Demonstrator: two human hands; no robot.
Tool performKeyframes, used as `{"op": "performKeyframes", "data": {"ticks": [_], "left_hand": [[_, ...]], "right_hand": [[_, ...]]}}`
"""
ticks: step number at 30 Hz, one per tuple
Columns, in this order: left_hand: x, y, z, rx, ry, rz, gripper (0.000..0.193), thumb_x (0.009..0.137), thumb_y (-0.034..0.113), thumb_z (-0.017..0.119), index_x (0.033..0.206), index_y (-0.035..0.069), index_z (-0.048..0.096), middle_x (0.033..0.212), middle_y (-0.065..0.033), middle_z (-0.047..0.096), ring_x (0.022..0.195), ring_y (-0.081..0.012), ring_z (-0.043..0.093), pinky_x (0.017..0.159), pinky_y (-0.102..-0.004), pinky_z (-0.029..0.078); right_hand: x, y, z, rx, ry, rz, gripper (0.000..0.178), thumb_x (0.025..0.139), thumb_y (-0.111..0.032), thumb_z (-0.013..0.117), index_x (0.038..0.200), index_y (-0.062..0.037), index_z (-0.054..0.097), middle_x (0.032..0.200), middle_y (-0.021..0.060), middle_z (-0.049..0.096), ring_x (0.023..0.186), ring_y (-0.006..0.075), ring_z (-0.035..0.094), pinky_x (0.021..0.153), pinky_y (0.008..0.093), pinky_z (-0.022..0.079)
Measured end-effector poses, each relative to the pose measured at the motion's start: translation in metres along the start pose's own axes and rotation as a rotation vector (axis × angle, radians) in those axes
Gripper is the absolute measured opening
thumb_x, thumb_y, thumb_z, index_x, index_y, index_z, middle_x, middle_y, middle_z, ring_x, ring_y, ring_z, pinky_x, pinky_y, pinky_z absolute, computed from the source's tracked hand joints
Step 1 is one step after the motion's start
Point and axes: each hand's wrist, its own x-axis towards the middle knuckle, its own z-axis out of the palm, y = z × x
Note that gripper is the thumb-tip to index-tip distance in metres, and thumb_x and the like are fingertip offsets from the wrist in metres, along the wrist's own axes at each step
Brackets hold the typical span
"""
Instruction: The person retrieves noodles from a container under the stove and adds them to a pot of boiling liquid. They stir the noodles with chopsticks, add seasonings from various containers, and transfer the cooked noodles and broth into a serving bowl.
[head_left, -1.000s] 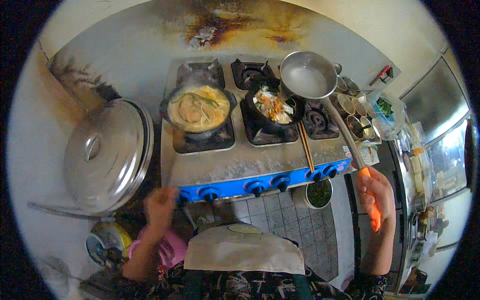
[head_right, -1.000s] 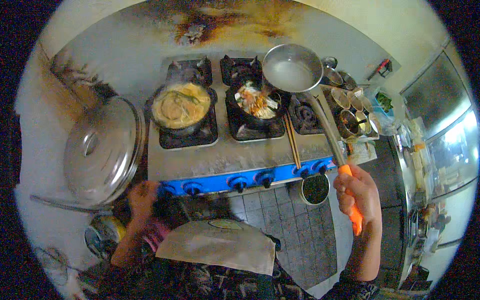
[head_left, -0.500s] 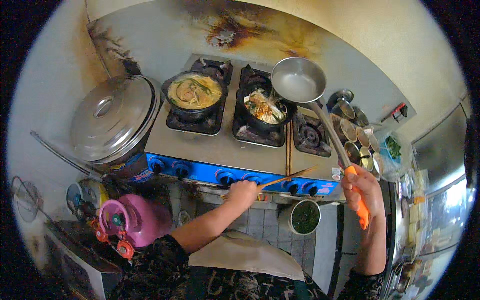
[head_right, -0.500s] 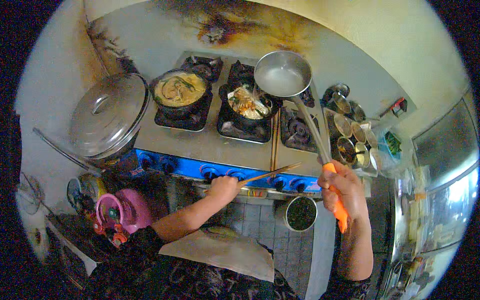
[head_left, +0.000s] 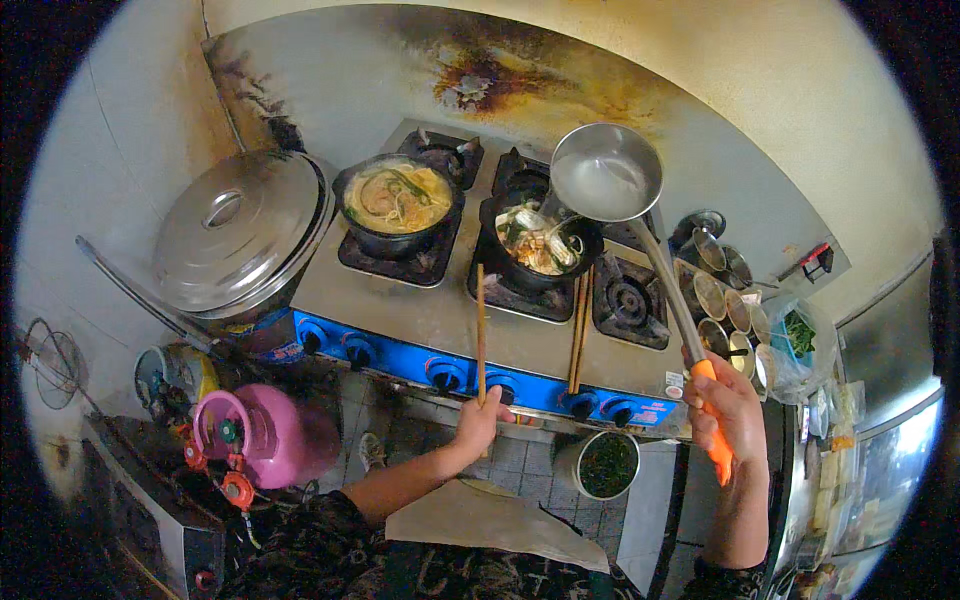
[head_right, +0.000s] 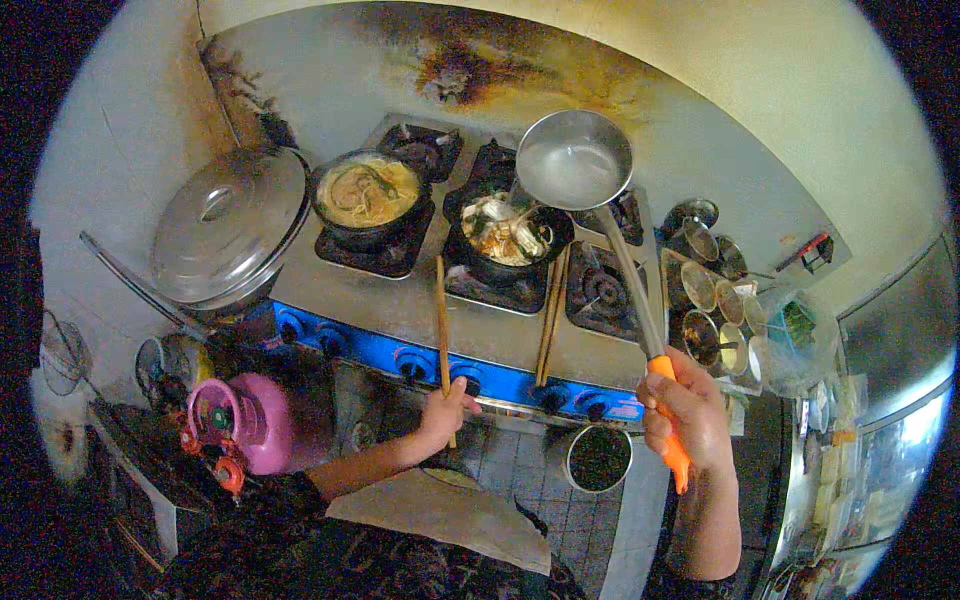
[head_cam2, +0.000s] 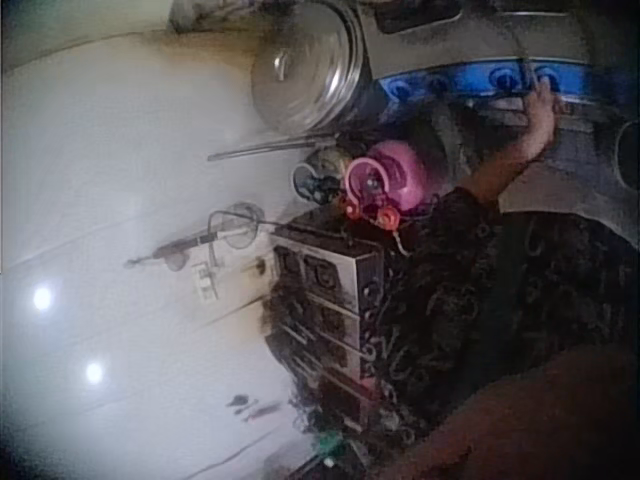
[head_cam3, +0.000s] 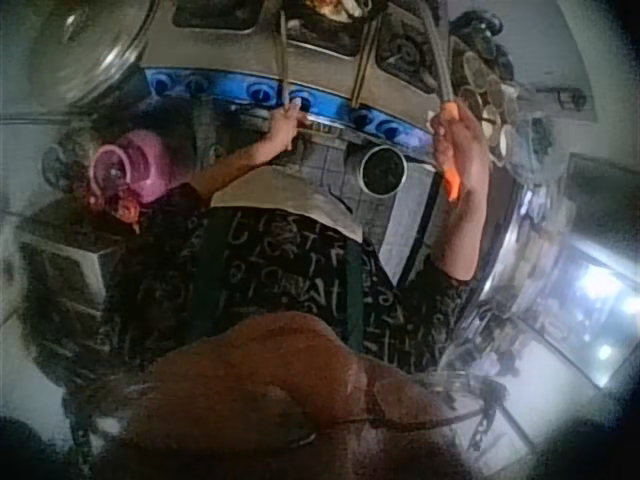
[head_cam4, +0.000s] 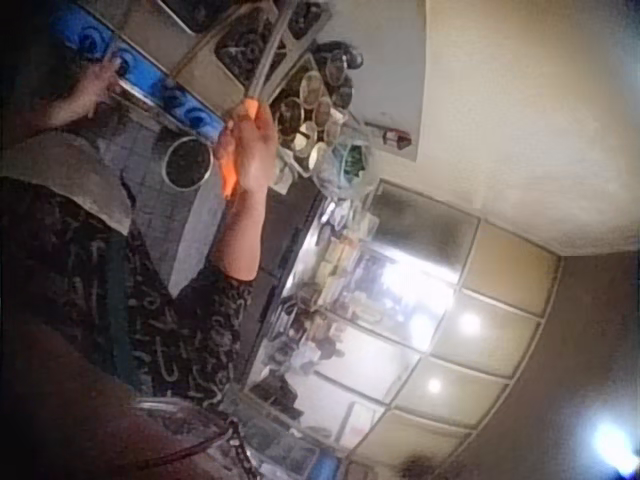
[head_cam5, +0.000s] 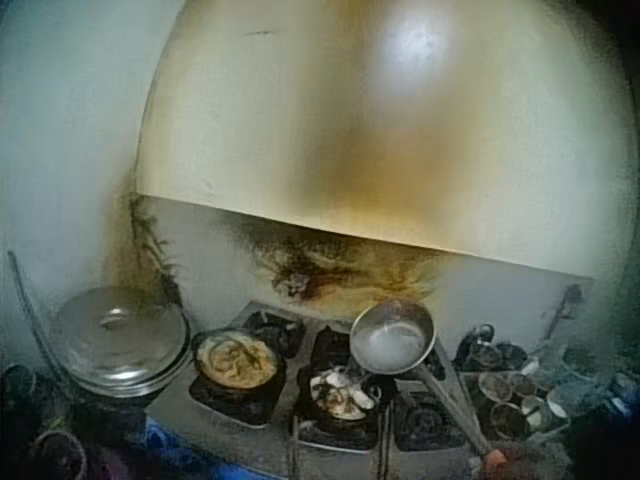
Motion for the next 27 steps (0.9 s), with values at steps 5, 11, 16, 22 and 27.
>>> {"op": "performKeyframes", "data": {"ticks": [5, 11, 16, 22, 27], "left_hand": [[-0.003, -0.007, 0.007, -0.146, 0.000, -0.116, 0.046, 0.086, 0.040, 0.039, 0.060, 0.004, 0.054, 0.049, -0.0031, 0.051, 0.032, -0.0078, 0.032, 0.031, -0.0246, 0.023], [0.000, -0.014, 0.009, -0.173, 0.010, -0.077, 0.049, 0.086, 0.042, 0.039, 0.057, 0.005, 0.053, 0.047, -0.0021, 0.049, 0.032, -0.0077, 0.031, 0.030, -0.0242, 0.022], [0.001, -0.015, 0.011, -0.213, 0.028, -0.085, 0.048, 0.085, 0.042, 0.041, 0.057, 0.004, 0.053, 0.049, -0.0024, 0.050, 0.034, -0.0093, 0.036, 0.033, -0.0247, 0.027], [0.000, -0.014, 0.010, -0.223, 0.028, -0.086, 0.048, 0.085, 0.041, 0.040, 0.057, 0.004, 0.053, 0.048, -0.0019, 0.049, 0.035, -0.0087, 0.037, 0.033, -0.0238, 0.027], [0.002, -0.018, 0.011, -0.194, 0.047, -0.038, 0.050, 0.085, 0.042, 0.040, 0.055, 0.004, 0.053, 0.047, -0.0015, 0.049, 0.036, -0.0089, 0.037, 0.035, -0.0244, 0.028]], "right_hand": [[-0.001, -0.003, 0.002, -0.007, 0.009, -0.007, 0.037, 0.078, -0.005, 0.046, 0.115, -0.0048, 0.039, 0.061, 0.0023, 0.044, 0.036, 0.0057, 0.038, 0.028, 0.0189, 0.031], [-0.004, -0.003, 0.004, -0.018, 0.055, -0.039, 0.038, 0.077, -0.004, 0.045, 0.114, -0.0035, 0.039, 0.062, 0.0025, 0.045, 0.036, 0.0055, 0.038, 0.028, 0.0184, 0.031], [-0.006, 0.000, 0.004, -0.025, 0.063, -0.075, 0.036, 0.078, -0.007, 0.046, 0.113, -0.0023, 0.040, 0.062, 0.0022, 0.044, 0.036, 0.0048, 0.037, 0.028, 0.0173, 0.030], [-0.006, 0.001, 0.002, -0.038, 0.059, -0.088, 0.037, 0.078, -0.006, 0.046, 0.114, -0.0012, 0.039, 0.062, 0.0023, 0.044, 0.036, 0.0058, 0.038, 0.028, 0.0189, 0.031], [-0.007, 0.001, 0.001, -0.076, 0.090, -0.101, 0.038, 0.078, -0.006, 0.047, 0.115, -0.0008, 0.038, 0.062, 0.0026, 0.044, 0.037, 0.0068, 0.038, 0.028, 0.0195, 0.031]]}}
